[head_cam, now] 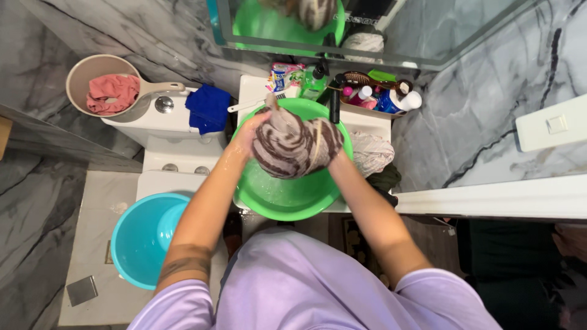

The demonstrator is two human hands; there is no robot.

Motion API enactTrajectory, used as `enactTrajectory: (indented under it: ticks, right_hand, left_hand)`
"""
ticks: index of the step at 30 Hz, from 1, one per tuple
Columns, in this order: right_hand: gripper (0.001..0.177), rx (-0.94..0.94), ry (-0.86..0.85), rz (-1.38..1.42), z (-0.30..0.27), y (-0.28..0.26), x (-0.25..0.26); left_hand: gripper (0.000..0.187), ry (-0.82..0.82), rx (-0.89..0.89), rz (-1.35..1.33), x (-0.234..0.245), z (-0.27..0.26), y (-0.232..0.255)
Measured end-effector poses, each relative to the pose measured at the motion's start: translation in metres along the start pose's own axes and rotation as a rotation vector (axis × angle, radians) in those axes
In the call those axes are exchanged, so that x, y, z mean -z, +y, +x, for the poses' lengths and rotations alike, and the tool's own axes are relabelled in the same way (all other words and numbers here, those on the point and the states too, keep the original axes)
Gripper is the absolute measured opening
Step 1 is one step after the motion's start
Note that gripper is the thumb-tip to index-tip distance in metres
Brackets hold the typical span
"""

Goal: The person hand washes several items of clothing in a green basin placed on a bathroom sink. They scrub and rinse a patterned towel, then a dark garment, and finally a light-colored cloth, transferring each to a blue bucket after rinsing.

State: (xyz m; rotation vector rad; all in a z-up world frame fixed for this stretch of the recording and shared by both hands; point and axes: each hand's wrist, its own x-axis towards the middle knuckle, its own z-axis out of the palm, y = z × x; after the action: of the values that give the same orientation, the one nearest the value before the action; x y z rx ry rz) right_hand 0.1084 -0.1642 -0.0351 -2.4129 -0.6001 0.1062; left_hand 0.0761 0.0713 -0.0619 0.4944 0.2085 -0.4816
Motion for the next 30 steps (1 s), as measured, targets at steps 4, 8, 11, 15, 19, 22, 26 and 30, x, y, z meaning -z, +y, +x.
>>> enactTrajectory:
  ticks: [4,8,11,15,19,22,26,30]
  right_hand:
    - [0.037,-0.042,-0.077,0.080,0.029,0.025,-0.026]
    - [0.039,-0.054,-0.161,0.191,0.044,0.035,-0.048]
    - [0.040,-0.043,-0.255,0.264,0.060,0.035,-0.059]
    - [0.042,-0.069,-0.340,0.360,0.074,0.043,-0.078]
    - [0.044,-0.283,-0.272,0.802,0.079,0.061,-0.106]
    - [0.049,-0.596,-0.033,1.516,0.072,0.076,-0.129]
    - [0.038,-0.378,0.144,0.851,0.061,0.089,-0.139]
    - [0.035,-0.245,0.199,0.069,0.049,0.093,-0.138]
  left_hand:
    - [0.046,-0.054,-0.025,0.339,-0.013,0.003,0.004]
    - [0.043,0.069,-0.144,0.858,-0.027,-0.007,-0.004]
    - [0.037,0.022,-0.321,1.287,-0.043,-0.029,-0.005]
    - [0.033,0.145,-0.411,1.657,-0.070,-0.060,-0.023]
    - [0.039,0.334,-0.380,1.811,-0.082,-0.072,-0.047]
    - [0.039,0.417,-0.520,1.800,-0.070,-0.076,-0.070]
    - [0.038,0.462,-0.652,1.756,-0.047,-0.067,-0.090]
    - [0.037,0.432,-0.781,1.790,-0.029,-0.056,-0.104]
